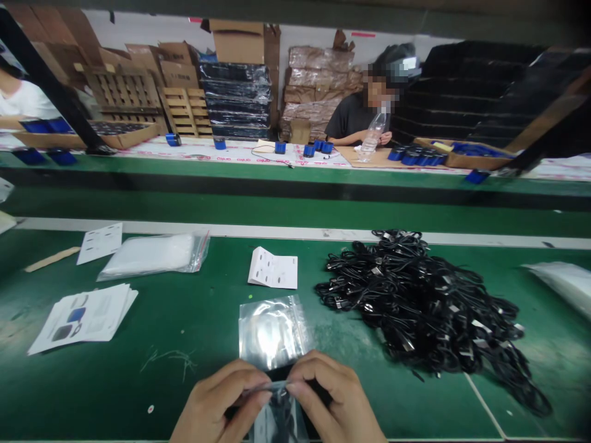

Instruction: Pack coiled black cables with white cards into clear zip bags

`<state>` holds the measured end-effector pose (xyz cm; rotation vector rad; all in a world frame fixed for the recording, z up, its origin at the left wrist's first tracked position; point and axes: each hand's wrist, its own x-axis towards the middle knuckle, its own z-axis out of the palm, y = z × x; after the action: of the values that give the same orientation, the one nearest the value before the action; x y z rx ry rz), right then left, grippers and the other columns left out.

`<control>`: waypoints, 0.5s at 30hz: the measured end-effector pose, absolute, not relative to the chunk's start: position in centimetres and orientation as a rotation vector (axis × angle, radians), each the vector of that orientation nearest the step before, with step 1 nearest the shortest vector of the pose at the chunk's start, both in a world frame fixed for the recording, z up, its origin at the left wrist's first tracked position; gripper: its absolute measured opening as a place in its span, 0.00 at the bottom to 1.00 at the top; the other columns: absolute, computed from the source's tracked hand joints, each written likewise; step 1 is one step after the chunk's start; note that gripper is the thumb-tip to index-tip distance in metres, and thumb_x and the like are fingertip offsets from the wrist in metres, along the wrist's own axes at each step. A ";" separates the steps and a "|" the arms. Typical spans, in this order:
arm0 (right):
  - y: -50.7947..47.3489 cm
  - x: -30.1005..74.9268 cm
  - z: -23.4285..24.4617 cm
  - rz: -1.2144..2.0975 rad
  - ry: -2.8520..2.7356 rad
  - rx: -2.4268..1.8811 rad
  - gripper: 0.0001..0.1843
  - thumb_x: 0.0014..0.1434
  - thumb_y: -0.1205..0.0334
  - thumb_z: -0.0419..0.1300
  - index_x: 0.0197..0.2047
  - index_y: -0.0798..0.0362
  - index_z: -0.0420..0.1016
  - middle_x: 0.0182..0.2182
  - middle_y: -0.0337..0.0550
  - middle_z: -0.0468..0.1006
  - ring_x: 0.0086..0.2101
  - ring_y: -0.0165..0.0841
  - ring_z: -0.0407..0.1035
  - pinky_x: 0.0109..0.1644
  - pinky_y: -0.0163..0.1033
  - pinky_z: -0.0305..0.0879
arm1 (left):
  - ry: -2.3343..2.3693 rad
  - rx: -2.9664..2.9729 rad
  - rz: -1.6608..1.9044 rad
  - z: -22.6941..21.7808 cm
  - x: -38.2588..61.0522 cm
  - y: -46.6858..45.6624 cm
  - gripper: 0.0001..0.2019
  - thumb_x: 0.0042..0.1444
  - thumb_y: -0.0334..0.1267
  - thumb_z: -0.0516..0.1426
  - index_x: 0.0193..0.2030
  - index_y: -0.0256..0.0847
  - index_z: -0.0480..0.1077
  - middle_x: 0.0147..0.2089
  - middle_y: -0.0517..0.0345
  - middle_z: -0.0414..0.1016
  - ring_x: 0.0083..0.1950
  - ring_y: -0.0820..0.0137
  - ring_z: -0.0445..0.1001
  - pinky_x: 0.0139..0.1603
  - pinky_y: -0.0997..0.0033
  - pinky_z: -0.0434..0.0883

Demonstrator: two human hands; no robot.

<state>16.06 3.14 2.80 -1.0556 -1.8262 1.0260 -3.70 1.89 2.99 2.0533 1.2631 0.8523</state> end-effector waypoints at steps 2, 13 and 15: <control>3.1 16.0 2.7 1.004 -1.831 -1.058 0.08 0.59 0.70 0.57 0.30 0.55 0.74 0.26 0.42 0.77 0.28 0.30 0.71 0.34 0.32 0.64 | 1.234 2.077 0.885 2.8 -3.6 1.9 0.04 0.58 0.31 0.56 0.37 0.43 0.71 0.33 0.62 0.77 0.32 0.77 0.78 0.34 0.87 0.71; 3.4 15.5 2.6 0.892 -1.926 -0.990 0.08 0.57 0.70 0.56 0.28 0.55 0.73 0.23 0.42 0.77 0.26 0.30 0.71 0.32 0.32 0.64 | 1.273 2.111 0.872 3.0 -3.1 1.7 0.06 0.59 0.29 0.54 0.31 0.40 0.69 0.28 0.63 0.75 0.28 0.79 0.75 0.32 0.87 0.70; 3.4 15.3 2.4 0.808 -1.933 -0.955 0.08 0.55 0.71 0.56 0.27 0.55 0.73 0.22 0.42 0.77 0.25 0.30 0.70 0.31 0.32 0.64 | 1.271 2.087 0.839 3.0 -3.0 1.8 0.06 0.59 0.31 0.55 0.31 0.41 0.70 0.28 0.62 0.75 0.28 0.78 0.76 0.32 0.87 0.70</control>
<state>15.28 3.42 2.44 -0.9551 -1.9327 0.8082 -3.01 1.79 3.01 2.0869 1.2709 0.8389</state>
